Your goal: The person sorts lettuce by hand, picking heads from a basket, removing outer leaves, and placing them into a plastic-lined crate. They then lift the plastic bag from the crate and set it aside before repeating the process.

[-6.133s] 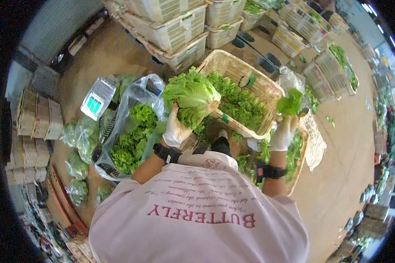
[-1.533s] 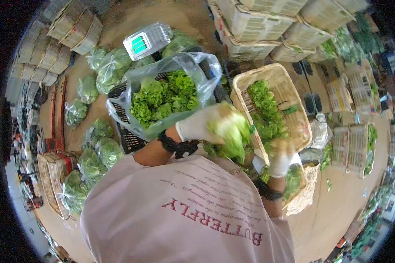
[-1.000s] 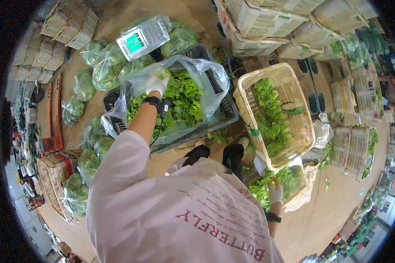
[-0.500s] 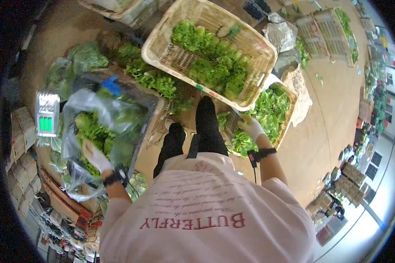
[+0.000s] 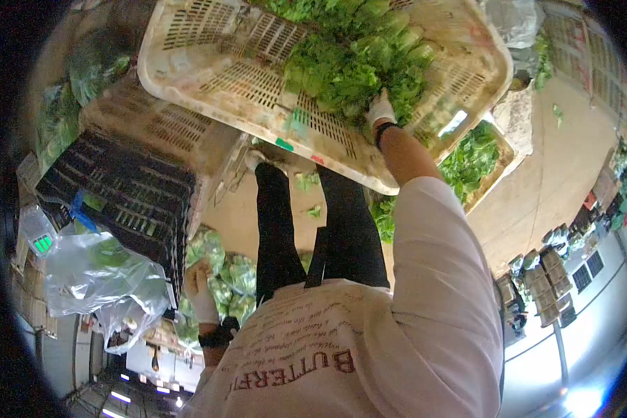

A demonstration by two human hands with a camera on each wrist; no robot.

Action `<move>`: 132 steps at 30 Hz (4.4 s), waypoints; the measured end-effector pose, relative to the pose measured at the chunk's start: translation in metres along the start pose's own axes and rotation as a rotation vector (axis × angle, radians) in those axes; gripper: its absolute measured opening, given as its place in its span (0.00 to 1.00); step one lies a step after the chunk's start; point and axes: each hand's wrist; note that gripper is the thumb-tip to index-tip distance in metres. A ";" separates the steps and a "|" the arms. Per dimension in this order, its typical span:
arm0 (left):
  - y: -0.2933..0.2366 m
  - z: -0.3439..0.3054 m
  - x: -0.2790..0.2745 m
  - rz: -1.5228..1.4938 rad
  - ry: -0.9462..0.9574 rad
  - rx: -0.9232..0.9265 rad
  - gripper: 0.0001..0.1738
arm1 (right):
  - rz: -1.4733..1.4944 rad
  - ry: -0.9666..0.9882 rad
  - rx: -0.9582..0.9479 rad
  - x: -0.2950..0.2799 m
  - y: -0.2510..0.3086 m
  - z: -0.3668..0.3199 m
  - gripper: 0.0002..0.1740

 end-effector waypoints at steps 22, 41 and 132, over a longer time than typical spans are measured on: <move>-0.221 -0.018 0.052 -0.528 0.829 0.546 0.51 | 1.384 -1.155 0.029 -0.082 0.035 -0.483 0.38; -0.229 -0.113 -0.043 0.033 0.838 1.069 0.39 | 1.159 -1.724 0.403 -0.058 0.164 -0.557 0.16; -0.057 0.137 -0.147 1.118 -0.225 0.752 0.42 | 1.430 -0.693 -1.266 -0.293 0.238 -0.486 0.22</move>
Point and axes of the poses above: each hand's wrist, its own z-axis towards the middle knuckle, its own x-axis out of the palm, y = z × x, and after that the axes turned 6 degrees about x, right-handed
